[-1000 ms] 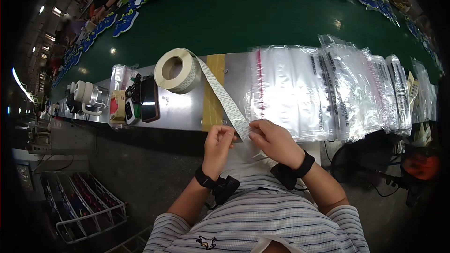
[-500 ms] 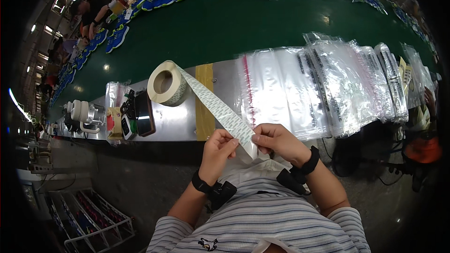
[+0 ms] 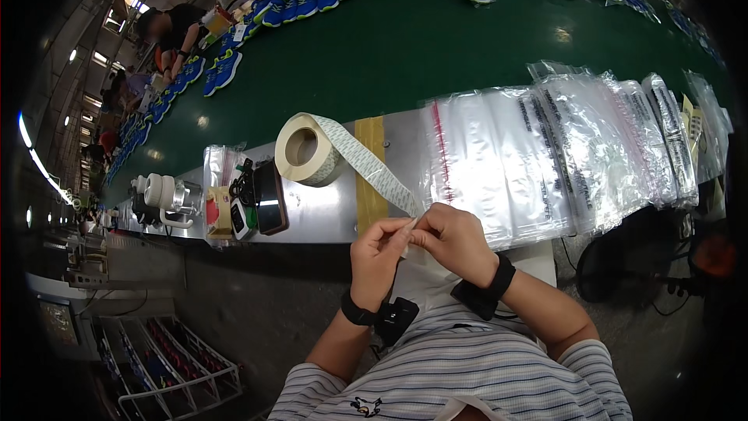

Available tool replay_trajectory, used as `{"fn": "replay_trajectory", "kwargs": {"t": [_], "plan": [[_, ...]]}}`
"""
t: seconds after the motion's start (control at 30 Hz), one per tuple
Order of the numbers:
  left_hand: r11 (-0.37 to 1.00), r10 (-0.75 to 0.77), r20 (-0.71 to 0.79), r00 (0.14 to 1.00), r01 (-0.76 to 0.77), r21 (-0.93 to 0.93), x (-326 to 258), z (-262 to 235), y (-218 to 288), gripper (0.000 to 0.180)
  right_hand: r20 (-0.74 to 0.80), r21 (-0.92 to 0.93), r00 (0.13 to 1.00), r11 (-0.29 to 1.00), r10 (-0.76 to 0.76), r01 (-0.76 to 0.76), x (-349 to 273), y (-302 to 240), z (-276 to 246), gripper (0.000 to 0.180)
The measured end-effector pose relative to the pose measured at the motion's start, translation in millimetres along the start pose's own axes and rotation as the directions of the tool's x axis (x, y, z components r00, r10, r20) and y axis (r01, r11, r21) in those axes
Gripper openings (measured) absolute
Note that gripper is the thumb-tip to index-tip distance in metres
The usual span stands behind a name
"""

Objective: The person repeatedly peels small white labels from a roll and applies them to the top of stacked clear plastic bags on a green table. The person handles the bags and labels by hand, working one at a time in a repetitive sequence.

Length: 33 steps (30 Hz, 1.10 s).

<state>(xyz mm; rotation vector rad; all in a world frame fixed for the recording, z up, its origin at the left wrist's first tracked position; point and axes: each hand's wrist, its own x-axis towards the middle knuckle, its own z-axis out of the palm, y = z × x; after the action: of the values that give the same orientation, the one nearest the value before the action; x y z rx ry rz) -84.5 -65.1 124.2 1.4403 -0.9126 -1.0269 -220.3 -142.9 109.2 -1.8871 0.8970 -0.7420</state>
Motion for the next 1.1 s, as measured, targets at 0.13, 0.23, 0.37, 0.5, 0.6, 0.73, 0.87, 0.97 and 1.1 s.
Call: {"fn": "replay_trajectory", "kwargs": {"t": [0.13, 0.23, 0.37, 0.5, 0.6, 0.73, 0.87, 0.97, 1.1], "plan": [[0.995, -0.03, -0.076, 0.997, 0.023, -0.096, 11.3, -10.9, 2.0, 0.013, 0.085, -0.107, 0.996, 0.994, 0.035, -0.026, -8.0, 8.4, -18.8, 0.029], [0.977, 0.211, -0.113, 0.971, -0.208, 0.041, 17.7, -10.8, 2.0, 0.015, 0.157, -0.14, 0.983, 0.987, 0.097, -0.076, -19.0, 27.9, -37.8, 0.032], [0.643, 0.38, 0.474, 0.794, -0.596, 0.482, 33.1, 13.4, 2.7, 0.056, -0.154, -0.349, 0.987, 0.932, 0.043, -0.095, 5.6, 37.7, -49.2, 0.033], [0.326, 0.133, 0.642, 0.755, -0.645, 0.691, 30.9, 33.3, -38.3, 0.076, -0.307, -0.621, 0.952, 0.754, 0.018, -0.215, 16.9, 68.7, -39.1, 0.042], [0.375, 0.183, 0.599, 0.78, -0.618, 0.691, 22.0, 31.4, -43.2, 0.069, -0.355, -0.624, 0.934, 0.752, -0.031, -0.212, 11.8, 72.6, -34.5, 0.026], [0.371, 0.171, 0.6, 0.781, -0.615, 0.696, 23.2, 34.3, -41.1, 0.067, -0.385, -0.649, 0.917, 0.738, -0.11, -0.184, 11.3, 80.6, -36.8, 0.015], [0.418, 0.165, 0.603, 0.78, -0.609, 0.674, 26.6, 24.4, -41.0, 0.063, -0.487, -0.586, 0.87, 0.769, -0.082, -0.255, -6.4, 94.5, -67.1, 0.009], [0.544, 0.109, 0.614, 0.782, -0.564, 0.621, 35.1, 21.2, -29.7, 0.058, -0.543, -0.381, 0.839, 0.897, -0.021, -0.224, -20.0, 96.4, -88.8, 0.01], [0.949, 0.125, 0.637, 0.761, -0.278, 0.145, 64.3, 54.6, 10.7, 0.049, -0.463, -0.071, 0.873, 0.976, 0.15, -0.206, -19.6, 86.8, -77.2, 0.009]]}}
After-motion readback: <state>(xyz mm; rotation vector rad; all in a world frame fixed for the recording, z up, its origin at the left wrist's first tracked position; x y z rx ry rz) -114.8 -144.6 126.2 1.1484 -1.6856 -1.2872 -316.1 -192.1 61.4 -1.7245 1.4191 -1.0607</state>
